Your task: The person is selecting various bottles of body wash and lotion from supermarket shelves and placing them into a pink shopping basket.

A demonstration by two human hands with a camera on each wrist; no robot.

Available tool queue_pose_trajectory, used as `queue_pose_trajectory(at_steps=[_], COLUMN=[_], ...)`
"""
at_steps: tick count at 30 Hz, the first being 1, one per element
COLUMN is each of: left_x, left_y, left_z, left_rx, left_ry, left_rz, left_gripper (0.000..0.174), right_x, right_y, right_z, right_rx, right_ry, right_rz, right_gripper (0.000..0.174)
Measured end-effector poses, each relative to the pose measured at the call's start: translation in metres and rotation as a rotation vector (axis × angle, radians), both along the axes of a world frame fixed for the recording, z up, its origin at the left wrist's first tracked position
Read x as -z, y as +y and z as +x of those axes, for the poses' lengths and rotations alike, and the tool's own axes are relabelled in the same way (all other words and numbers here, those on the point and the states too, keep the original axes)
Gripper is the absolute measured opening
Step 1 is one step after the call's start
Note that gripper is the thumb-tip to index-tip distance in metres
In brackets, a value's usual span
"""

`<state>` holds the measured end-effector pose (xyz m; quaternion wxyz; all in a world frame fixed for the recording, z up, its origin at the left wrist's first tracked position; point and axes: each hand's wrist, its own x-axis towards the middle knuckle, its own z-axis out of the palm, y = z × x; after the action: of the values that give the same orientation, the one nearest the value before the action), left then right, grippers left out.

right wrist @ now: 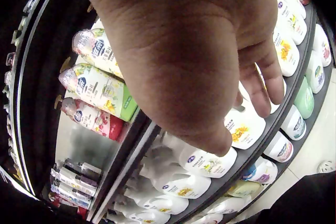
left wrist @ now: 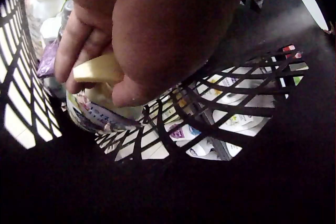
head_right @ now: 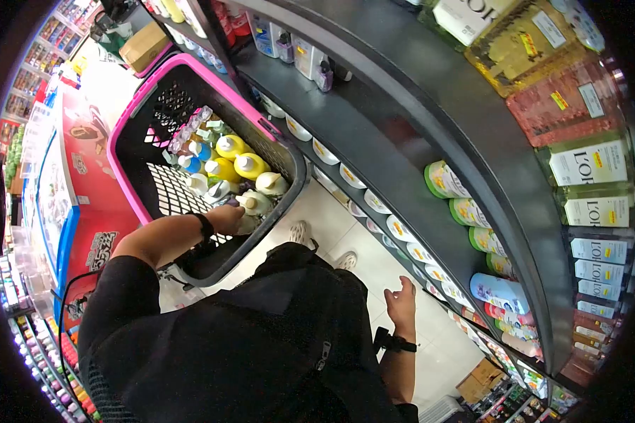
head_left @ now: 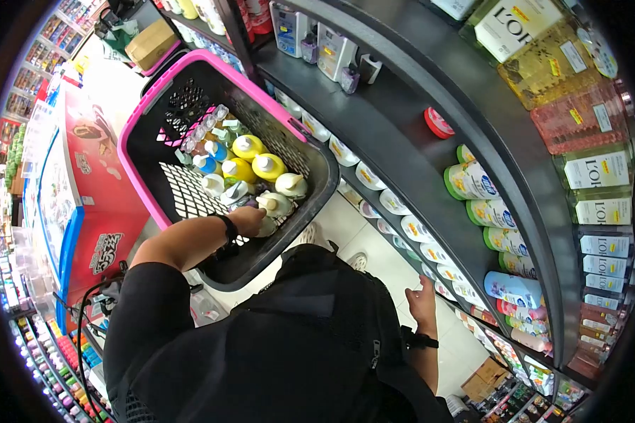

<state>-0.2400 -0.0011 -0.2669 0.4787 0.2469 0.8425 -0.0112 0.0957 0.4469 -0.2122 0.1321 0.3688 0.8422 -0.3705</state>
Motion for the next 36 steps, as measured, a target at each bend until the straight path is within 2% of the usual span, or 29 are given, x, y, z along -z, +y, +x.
queue_pose_trajectory(at_steps=[3,6,7,10,11,14,17,20,22,23,26,28,29,30,31,33,35,36], left_x=[0.024,-0.036,-0.015,0.001,0.026,0.033,0.052,0.049,0.060,0.114,0.117,0.044,0.041,0.039,0.048,0.112,0.030,0.077], left_y=[-0.006,0.011,0.003,-0.010,-0.022,-0.020,-0.026,-0.021,-0.021,-0.045,-0.046,-0.029,-0.030,-0.030,-0.031,-0.060,-0.027,-0.046], left_z=[-0.004,-0.013,-0.014,-0.021,-0.019,-0.021,-0.017,-0.014,-0.015,-0.013,-0.013,-0.012,-0.011,-0.011,-0.006,-0.022,-0.030,-0.046], left_rx=[-0.065,-0.262,-0.313,-0.399,-0.412,-0.387,-0.532,-0.461,-0.187,-0.079,-0.101,-0.231,-0.312,-0.384,-0.444,-0.410,-0.246,-0.174], left_ry=[-0.010,-0.200,-0.189,-0.351,-0.375,-0.369,-0.348,-0.194,-0.130,-0.101,-0.058,-0.055,-0.097,-0.151,-0.218,-0.295,-0.209,-0.247], left_rz=[-0.018,-0.101,-0.197,-0.244,-0.183,-0.218,-0.151,-0.120,-0.084,0.005,0.073,0.059,0.217,0.373,0.765,0.448,0.137,0.150], left_gripper=[0.043,0.045,0.045,0.051,0.050,0.050,0.047,0.041,0.027,0.025,0.024,0.028,0.033,0.039,0.045,0.064,0.047,0.043], right_x=[0.009,0.007,0.010,0.016,0.020,0.029,0.032,0.031,0.023,0.023,0.030,0.033,0.028,0.046,0.030,0.029,0.034,0.045], right_y=[0.008,0.010,0.012,0.013,0.013,0.014,0.014,0.013,0.011,0.012,0.015,0.019,0.017,0.022,0.017,0.021,0.031,0.039], right_z=[0.001,-0.006,-0.006,-0.005,-0.005,-0.002,-0.001,0.000,-0.003,-0.002,0.007,0.011,0.007,0.017,0.010,0.015,0.025,0.031], right_rx=[-0.030,-0.045,-0.049,-0.066,-0.072,-0.077,-0.061,-0.036,-0.025,-0.019,-0.018,-0.038,-0.017,-0.017,0.042,0.057,0.090,0.135], right_ry=[-0.009,0.011,0.000,0.012,0.000,-0.015,0.000,-0.026,-0.048,-0.041,-0.018,-0.006,-0.033,0.035,-0.016,0.047,0.099,0.170], right_rz=[0.015,0.021,0.017,0.017,0.019,0.014,-0.005,-0.002,0.007,0.002,0.000,0.027,0.026,0.009,-0.021,-0.007,0.088,0.204], right_gripper=[0.066,0.066,0.067,0.068,0.069,0.070,0.070,0.069,0.068,0.068,0.067,0.063,0.062,0.062,0.062,0.062,0.063,0.063])
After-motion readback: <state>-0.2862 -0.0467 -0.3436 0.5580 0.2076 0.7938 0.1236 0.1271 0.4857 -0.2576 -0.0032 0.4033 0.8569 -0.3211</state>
